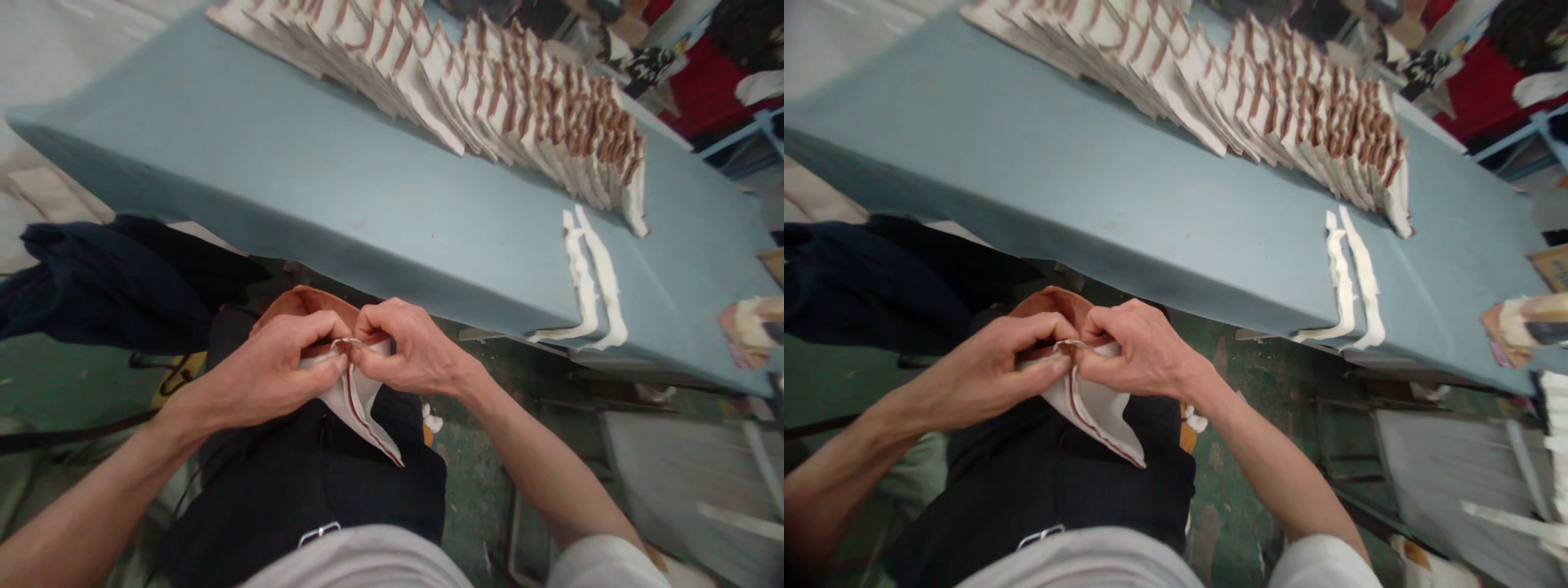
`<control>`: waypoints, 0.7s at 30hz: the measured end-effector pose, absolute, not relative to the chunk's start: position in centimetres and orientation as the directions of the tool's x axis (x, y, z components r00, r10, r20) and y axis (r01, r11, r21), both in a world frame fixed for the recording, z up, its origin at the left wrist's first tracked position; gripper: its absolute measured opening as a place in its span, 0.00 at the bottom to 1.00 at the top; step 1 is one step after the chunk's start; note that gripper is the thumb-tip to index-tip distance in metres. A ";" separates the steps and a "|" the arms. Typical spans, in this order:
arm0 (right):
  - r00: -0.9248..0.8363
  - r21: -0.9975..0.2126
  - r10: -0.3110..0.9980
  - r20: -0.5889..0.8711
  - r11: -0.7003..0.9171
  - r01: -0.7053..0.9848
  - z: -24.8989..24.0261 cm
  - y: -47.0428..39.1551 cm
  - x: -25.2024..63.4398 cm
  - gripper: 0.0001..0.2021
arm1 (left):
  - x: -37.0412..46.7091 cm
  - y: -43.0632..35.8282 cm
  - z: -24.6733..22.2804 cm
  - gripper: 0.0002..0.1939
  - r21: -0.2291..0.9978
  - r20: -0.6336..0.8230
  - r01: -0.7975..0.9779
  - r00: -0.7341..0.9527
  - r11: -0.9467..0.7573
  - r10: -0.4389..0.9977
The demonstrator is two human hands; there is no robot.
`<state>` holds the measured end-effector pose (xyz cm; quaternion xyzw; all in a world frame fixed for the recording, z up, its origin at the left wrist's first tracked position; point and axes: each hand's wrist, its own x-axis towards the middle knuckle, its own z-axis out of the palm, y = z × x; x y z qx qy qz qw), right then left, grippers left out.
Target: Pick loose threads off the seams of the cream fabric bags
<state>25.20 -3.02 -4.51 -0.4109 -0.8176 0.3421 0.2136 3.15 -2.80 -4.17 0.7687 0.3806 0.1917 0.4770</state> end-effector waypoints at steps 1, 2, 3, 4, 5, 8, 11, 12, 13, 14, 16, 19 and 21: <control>-0.570 -0.733 0.818 0.081 0.436 0.522 -4.5 -3.0 25.2 0.07 | 3.0 -2.7 -4.2 0.10 0.888 -0.074 0.391 0.642 -0.243 0.763; -0.569 -0.729 0.817 0.090 0.443 0.521 -4.5 -3.0 25.2 0.06 | 2.9 -2.7 -4.3 0.12 0.896 -0.075 0.377 0.648 -0.233 0.758; -0.568 -0.725 0.817 0.098 0.450 0.521 -4.4 -3.0 25.3 0.06 | 2.8 -2.6 -4.3 0.14 0.904 -0.072 0.363 0.652 -0.227 0.755; -0.570 -0.724 0.815 0.103 0.455 0.519 -4.3 -3.1 25.3 0.06 | 2.6 -2.6 -4.4 0.15 0.910 -0.068 0.350 0.656 -0.223 0.752; -0.574 -0.725 0.812 0.106 0.458 0.514 -4.2 -3.1 25.3 0.06 | 2.5 -2.6 -4.3 0.16 0.914 -0.064 0.340 0.659 -0.220 0.749; -0.581 -0.739 0.807 0.105 0.454 0.498 -3.8 -3.2 25.5 0.04 | 2.2 -2.6 -4.2 0.15 0.918 -0.086 0.343 0.664 -0.201 0.743; -0.567 -0.747 0.817 0.103 0.440 0.499 -3.6 -3.2 25.5 0.01 | 2.0 -2.7 -4.1 0.17 0.912 -0.127 0.372 0.655 -0.171 0.745; -0.564 -0.749 0.819 0.103 0.437 0.498 -3.6 -3.2 25.5 0.01 | 2.0 -2.6 -4.1 0.17 0.913 -0.138 0.375 0.653 -0.160 0.744; -0.566 -0.751 0.818 0.101 0.436 0.496 -3.6 -3.1 25.4 0.02 | 2.0 -2.6 -4.1 0.17 0.914 -0.146 0.376 0.655 -0.151 0.742; -0.567 -0.753 0.818 0.100 0.434 0.494 -3.6 -3.0 25.3 0.02 | 2.0 -2.5 -4.1 0.18 0.915 -0.150 0.375 0.655 -0.147 0.741; -0.557 -0.767 0.824 0.103 0.422 0.482 -3.6 -2.8 25.1 0.01 | 2.0 -2.3 -4.1 0.19 0.917 -0.143 0.372 0.645 -0.145 0.750; -0.463 -0.793 0.873 0.154 0.389 0.469 -3.6 -2.8 24.5 0.04 | 2.0 -2.2 -4.2 0.19 0.929 -0.117 0.347 0.604 -0.129 0.788; -0.342 -0.796 0.918 0.199 0.355 0.490 -3.7 -3.4 24.1 0.05 | 1.9 -2.3 -4.4 0.16 0.941 -0.106 0.323 0.567 -0.102 0.817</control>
